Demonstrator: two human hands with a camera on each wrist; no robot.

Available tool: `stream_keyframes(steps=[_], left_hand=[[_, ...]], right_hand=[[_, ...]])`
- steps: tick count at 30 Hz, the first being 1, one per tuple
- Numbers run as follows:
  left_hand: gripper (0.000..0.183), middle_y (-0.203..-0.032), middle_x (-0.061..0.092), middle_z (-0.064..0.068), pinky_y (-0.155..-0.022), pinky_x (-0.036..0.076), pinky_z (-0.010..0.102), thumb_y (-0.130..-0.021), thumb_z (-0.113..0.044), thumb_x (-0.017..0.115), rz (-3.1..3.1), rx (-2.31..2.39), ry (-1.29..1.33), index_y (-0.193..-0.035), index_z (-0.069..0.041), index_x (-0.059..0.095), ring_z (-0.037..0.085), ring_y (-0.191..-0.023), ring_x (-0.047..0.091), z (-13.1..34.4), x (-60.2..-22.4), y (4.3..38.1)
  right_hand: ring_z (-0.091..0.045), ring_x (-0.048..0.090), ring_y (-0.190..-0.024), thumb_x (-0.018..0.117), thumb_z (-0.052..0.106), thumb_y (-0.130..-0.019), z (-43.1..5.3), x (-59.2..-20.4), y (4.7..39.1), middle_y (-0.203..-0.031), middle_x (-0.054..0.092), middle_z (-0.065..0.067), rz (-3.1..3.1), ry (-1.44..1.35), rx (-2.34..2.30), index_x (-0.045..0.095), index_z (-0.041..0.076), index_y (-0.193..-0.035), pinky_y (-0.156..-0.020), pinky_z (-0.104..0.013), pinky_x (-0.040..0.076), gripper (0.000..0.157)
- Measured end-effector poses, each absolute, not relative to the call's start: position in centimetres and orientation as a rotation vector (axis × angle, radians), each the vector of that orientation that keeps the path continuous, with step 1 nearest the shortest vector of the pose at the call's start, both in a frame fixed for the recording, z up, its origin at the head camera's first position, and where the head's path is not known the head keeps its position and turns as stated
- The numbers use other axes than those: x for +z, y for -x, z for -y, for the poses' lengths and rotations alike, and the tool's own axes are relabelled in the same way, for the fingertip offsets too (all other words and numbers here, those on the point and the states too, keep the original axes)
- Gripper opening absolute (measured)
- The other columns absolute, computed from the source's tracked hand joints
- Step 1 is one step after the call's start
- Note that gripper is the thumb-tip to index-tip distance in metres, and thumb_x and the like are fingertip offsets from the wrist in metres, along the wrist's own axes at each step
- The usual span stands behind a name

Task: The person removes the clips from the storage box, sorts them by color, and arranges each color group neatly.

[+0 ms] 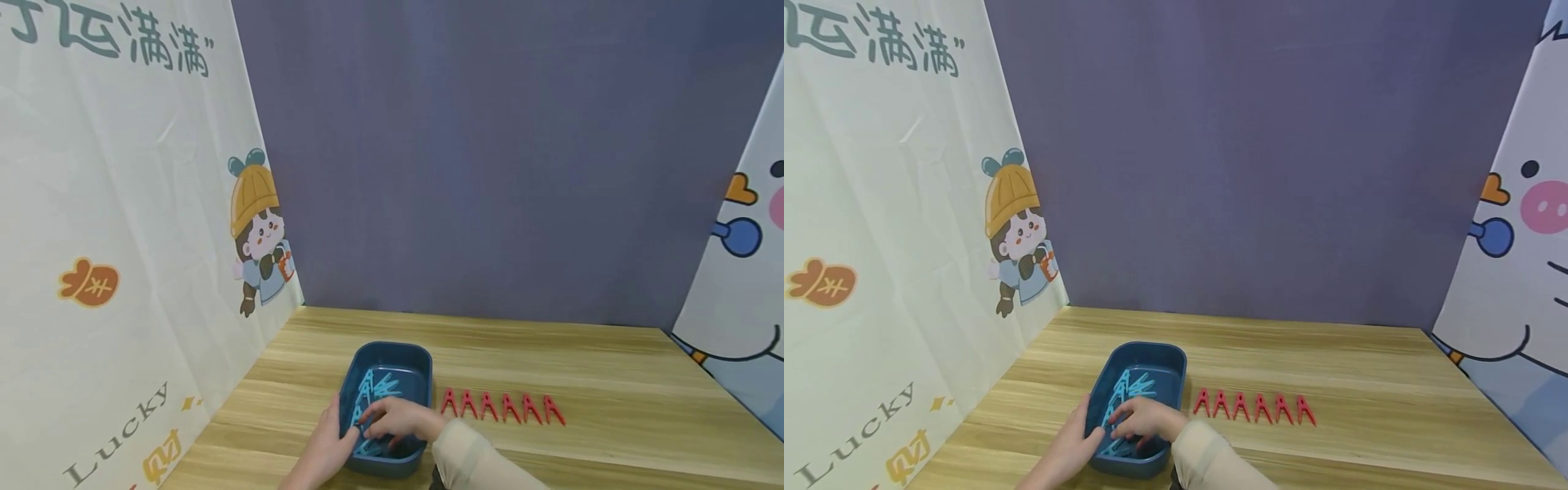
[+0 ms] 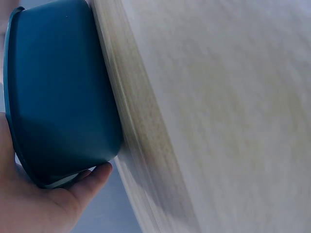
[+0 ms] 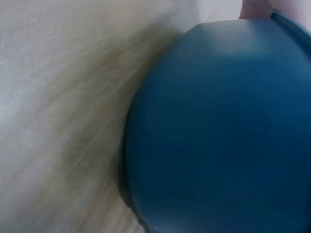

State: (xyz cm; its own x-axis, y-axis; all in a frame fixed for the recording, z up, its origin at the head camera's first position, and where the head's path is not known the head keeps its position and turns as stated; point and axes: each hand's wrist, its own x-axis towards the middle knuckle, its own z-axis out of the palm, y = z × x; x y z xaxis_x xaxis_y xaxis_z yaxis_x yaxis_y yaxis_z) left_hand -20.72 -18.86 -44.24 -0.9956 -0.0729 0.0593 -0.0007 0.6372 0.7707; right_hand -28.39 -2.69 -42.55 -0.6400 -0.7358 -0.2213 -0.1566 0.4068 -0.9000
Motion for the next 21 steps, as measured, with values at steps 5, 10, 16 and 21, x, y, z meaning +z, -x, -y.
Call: stream_keyframes(steps=[5, 10, 16, 21], left_hand=[[0.071, -0.136, 0.027, 0.037, -0.097, 0.026, 0.061, -0.087, -0.017, 0.051, 2.766, -1.296, -0.081, -0.139, 0.014, 0.016, 0.048, -0.124, 0.029, 18.78, -44.18, 20.78], [0.072, -0.136, 0.027, 0.037, -0.097, 0.026, 0.061, -0.087, -0.018, 0.051, 2.772, -1.291, -0.089, -0.139, 0.014, 0.015, 0.049, -0.124, 0.028, 18.70, -44.12, 20.86], [0.072, -0.135, 0.028, 0.037, -0.097, 0.028, 0.060, -0.087, -0.018, 0.052, 2.764, -1.287, -0.093, -0.140, 0.014, 0.014, 0.048, -0.123, 0.031, 18.73, -44.22, 20.84], [0.072, -0.135, 0.028, 0.037, -0.097, 0.028, 0.060, -0.086, -0.018, 0.051, 2.772, -1.286, -0.100, -0.139, 0.014, 0.014, 0.048, -0.123, 0.031, 18.70, -44.22, 20.89]], right_hand=[[-0.021, 0.057, -0.078, 0.060, 0.007, -0.085, 2.73, -43.03, 28.47, -0.084, 0.060, -0.005, -2.039, 0.750, -1.201, 0.065, 0.006, -0.106, -0.063, -0.041, 0.054, 0.022], [-0.020, 0.060, -0.076, 0.059, 0.007, -0.085, 2.76, -43.13, 28.48, -0.085, 0.061, -0.004, -2.027, 0.775, -1.162, 0.065, 0.005, -0.107, -0.063, -0.039, 0.054, 0.022], [-0.019, 0.061, -0.073, 0.057, 0.004, -0.085, 2.78, -43.14, 28.24, -0.087, 0.066, -0.004, -2.009, 0.827, -1.113, 0.065, 0.002, -0.105, -0.066, -0.040, 0.054, 0.022], [-0.017, 0.060, -0.070, 0.056, 0.003, -0.084, 2.63, -42.92, 28.04, -0.086, 0.067, -0.004, -1.991, 0.849, -1.098, 0.066, 0.001, -0.104, -0.067, -0.040, 0.054, 0.023]])
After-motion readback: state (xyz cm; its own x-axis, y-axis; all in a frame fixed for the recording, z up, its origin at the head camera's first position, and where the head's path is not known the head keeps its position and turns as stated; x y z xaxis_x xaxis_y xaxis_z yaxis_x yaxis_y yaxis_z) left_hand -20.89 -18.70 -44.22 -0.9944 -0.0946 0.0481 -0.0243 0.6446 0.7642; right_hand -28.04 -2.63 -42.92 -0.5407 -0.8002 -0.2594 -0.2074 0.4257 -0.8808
